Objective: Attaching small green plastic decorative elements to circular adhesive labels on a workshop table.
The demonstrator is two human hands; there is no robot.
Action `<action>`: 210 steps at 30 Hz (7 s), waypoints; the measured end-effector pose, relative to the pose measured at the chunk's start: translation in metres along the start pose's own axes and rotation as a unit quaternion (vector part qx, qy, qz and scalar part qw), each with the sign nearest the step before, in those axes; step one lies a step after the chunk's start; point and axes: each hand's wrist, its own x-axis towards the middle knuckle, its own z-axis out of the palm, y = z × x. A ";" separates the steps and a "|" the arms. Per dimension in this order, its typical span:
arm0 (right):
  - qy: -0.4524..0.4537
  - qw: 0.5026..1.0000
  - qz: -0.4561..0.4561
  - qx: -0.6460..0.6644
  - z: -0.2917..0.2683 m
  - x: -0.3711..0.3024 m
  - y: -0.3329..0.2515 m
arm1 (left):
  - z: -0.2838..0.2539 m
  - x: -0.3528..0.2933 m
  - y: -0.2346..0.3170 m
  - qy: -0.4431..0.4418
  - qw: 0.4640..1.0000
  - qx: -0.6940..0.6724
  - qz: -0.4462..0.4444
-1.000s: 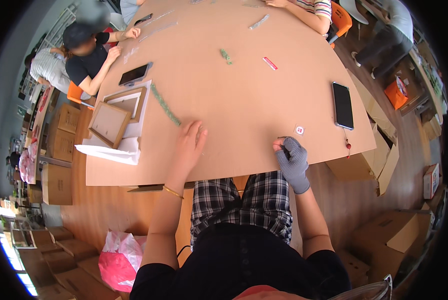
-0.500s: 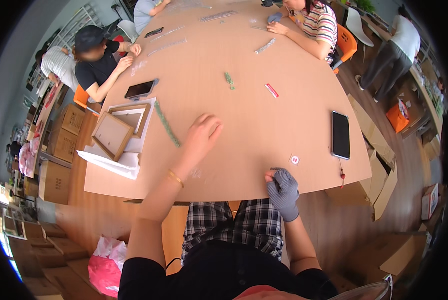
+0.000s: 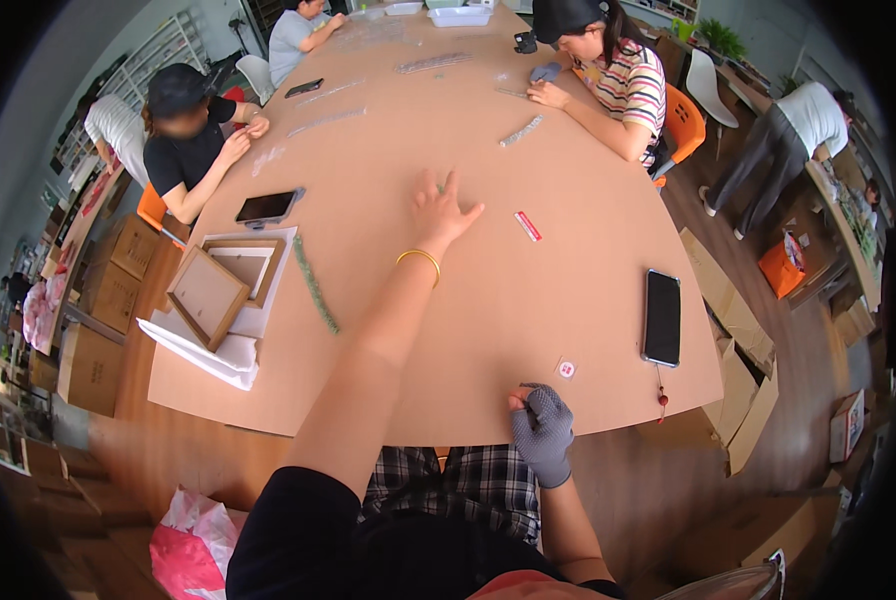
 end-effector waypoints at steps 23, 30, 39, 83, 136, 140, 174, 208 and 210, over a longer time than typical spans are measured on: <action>0.013 0.995 -0.086 -0.041 0.007 -0.003 0.009 | 0.014 -0.115 -0.006 -0.093 0.981 -0.009 0.167; 0.029 0.990 -0.115 -0.077 0.014 0.001 0.018 | 0.006 -0.171 -0.013 -0.091 0.975 -0.014 0.202; 0.029 0.995 -0.081 -0.040 0.011 -0.002 0.010 | -0.001 -0.148 -0.079 0.017 0.948 -0.227 0.224; 0.030 0.953 -0.014 -0.302 -0.052 0.030 0.057 | -0.010 -0.199 -0.021 0.026 0.978 -0.173 0.114; -0.128 0.990 0.029 -0.055 0.011 0.047 0.019 | -0.024 -0.295 -0.026 0.030 0.917 -0.294 0.268; -0.139 0.988 0.011 -0.065 0.014 0.046 0.020 | -0.028 -0.291 -0.032 0.007 0.911 -0.279 0.305; -0.155 0.983 0.028 -0.097 0.016 0.047 0.013 | -0.036 -0.285 -0.032 -0.003 0.909 -0.251 0.333; -0.158 0.983 0.018 -0.096 0.017 0.045 0.017 | -0.036 -0.285 -0.033 -0.014 0.906 -0.257 0.335; -0.158 0.983 0.018 -0.091 0.017 0.045 0.017 | -0.036 -0.285 -0.033 -0.015 0.907 -0.256 0.334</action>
